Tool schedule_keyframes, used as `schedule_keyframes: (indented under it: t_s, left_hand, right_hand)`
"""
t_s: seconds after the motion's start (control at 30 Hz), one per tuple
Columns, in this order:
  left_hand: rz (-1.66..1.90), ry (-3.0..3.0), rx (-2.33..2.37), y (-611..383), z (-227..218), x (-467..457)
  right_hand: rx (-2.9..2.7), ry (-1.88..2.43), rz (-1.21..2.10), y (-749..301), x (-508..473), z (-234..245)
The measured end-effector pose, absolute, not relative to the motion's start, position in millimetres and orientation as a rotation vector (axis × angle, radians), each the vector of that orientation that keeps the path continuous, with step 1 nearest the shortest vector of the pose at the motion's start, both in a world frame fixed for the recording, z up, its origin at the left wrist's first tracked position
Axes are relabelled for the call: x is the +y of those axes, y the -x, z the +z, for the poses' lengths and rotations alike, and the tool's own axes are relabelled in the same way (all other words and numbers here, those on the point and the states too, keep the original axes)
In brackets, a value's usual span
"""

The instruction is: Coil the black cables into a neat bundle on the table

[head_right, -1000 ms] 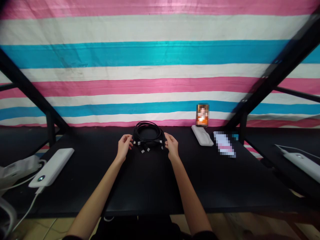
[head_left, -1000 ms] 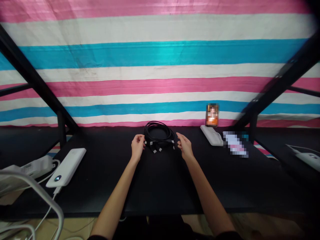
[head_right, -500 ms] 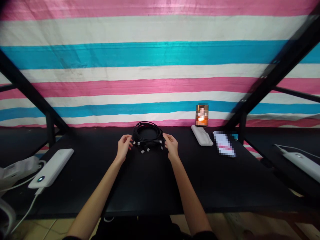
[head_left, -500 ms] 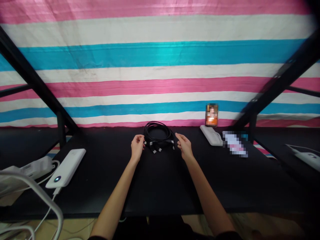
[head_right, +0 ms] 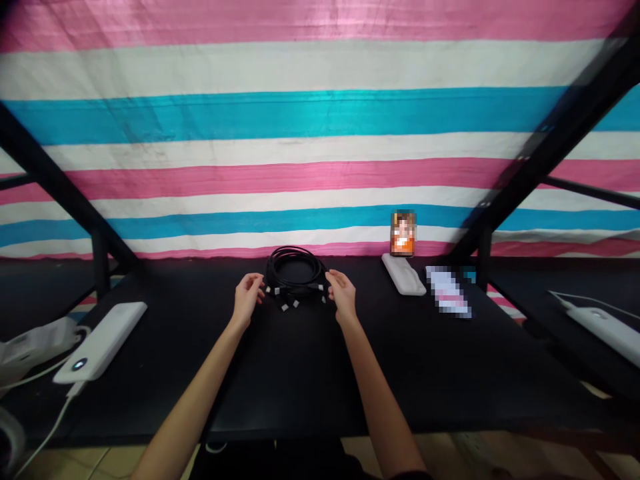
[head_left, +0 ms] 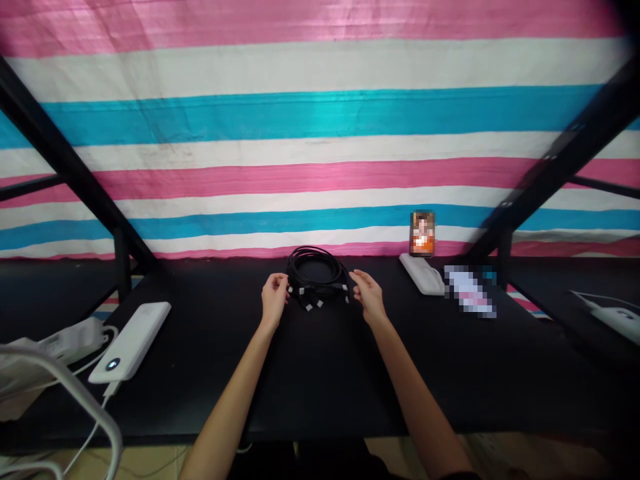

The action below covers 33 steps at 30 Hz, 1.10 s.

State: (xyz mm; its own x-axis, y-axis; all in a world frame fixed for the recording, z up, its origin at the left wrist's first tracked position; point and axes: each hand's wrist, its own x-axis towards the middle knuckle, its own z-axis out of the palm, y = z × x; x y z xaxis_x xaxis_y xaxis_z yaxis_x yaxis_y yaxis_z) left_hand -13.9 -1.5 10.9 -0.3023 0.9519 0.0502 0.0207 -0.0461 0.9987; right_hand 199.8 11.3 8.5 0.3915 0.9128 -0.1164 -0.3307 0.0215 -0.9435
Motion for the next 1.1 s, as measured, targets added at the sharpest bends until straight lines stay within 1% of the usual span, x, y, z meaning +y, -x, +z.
schedule_keyframes:
  t_s: [1.1]
  left_hand:
    - [1.482, -1.120, 1.433, 17.2, 12.7, -2.5]
  right_hand:
    - [-0.673, 1.179, 1.071, -201.9, 12.3, 6.2]
